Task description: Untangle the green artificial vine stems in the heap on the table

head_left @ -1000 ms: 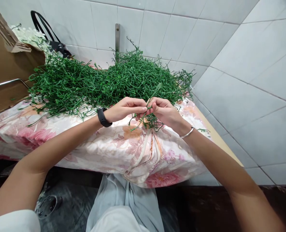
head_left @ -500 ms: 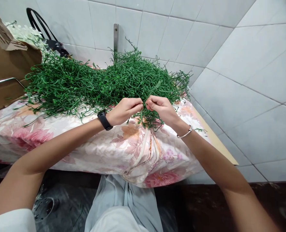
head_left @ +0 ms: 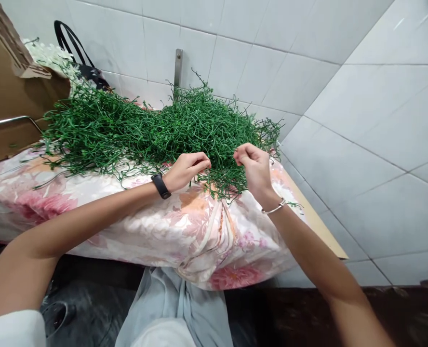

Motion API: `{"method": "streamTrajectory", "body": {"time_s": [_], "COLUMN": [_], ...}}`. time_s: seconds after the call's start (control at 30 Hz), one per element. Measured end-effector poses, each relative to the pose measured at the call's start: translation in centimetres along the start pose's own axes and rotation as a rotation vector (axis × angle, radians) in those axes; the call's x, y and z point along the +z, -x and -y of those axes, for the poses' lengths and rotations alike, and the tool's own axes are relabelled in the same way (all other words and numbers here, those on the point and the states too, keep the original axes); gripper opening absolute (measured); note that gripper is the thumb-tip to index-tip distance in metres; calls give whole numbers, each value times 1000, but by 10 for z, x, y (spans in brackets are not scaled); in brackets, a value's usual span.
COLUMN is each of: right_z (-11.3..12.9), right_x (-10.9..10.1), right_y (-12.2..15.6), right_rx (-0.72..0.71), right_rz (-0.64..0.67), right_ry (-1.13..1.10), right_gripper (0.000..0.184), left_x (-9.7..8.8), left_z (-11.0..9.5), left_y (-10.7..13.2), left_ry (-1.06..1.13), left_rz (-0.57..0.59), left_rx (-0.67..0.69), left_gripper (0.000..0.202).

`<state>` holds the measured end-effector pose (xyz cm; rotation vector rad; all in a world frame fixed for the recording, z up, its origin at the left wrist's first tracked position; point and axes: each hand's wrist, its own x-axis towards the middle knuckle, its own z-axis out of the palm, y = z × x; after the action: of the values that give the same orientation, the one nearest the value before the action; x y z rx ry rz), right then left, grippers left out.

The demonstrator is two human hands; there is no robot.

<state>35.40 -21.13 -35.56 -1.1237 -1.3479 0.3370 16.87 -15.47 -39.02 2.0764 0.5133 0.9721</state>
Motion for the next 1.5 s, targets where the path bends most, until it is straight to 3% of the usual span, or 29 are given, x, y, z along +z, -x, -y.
{"method": "streamTrajectory", "body": {"time_s": [0.13, 0.27, 0.4, 0.5, 0.6, 0.73, 0.87, 0.93, 1.03, 1.13, 1.23, 1.37, 1.5], "right_z": [0, -2, -3, -3, -4, -5, -6, -6, -4, -2, 0, -1, -2], "right_x": [4, 7, 6, 8, 11, 15, 17, 18, 22, 30, 39, 46, 43], "right_y": [4, 5, 5, 6, 9, 12, 14, 15, 17, 22, 28, 34, 37], "right_rx": [-49, -49, -45, -74, -153, -322, -491, -540, -493, -406, -423, -544, -554], "right_rz": [140, 232, 259, 275, 312, 399, 442, 438, 415, 402, 349, 236, 149], "right_ry": [86, 115, 138, 215, 317, 434, 535, 577, 577, 506, 515, 661, 728], "right_gripper": [24, 24, 27, 28, 24, 21, 20, 20, 21, 25, 28, 28, 28], "left_x": [3, -1, -6, -8, -8, -7, -5, -4, -2, -1, -1, 0, 6], "left_z": [6, 0, -3, -2, -3, -5, -4, -4, -5, -7, -11, -18, -28], "left_y": [-6, -9, -9, -9, -9, -10, -11, -11, -12, -13, -15, -19, -30], "left_ry": [220, 307, 274, 114, 16, 216, 346, 422, 528, 586, 602, 595, 610], "left_rz": [-53, -124, -137, -127, -140, -87, -67, -145, -285, -355, -424, -468, -469], "left_rx": [-56, -132, -105, -54, -33, -33, -69, -110, -194, -235, -223, -200, -247], "left_gripper": [13, 7, 12, 20, 21, 33, 29, 26, 20, 16, 13, 12, 15]}}
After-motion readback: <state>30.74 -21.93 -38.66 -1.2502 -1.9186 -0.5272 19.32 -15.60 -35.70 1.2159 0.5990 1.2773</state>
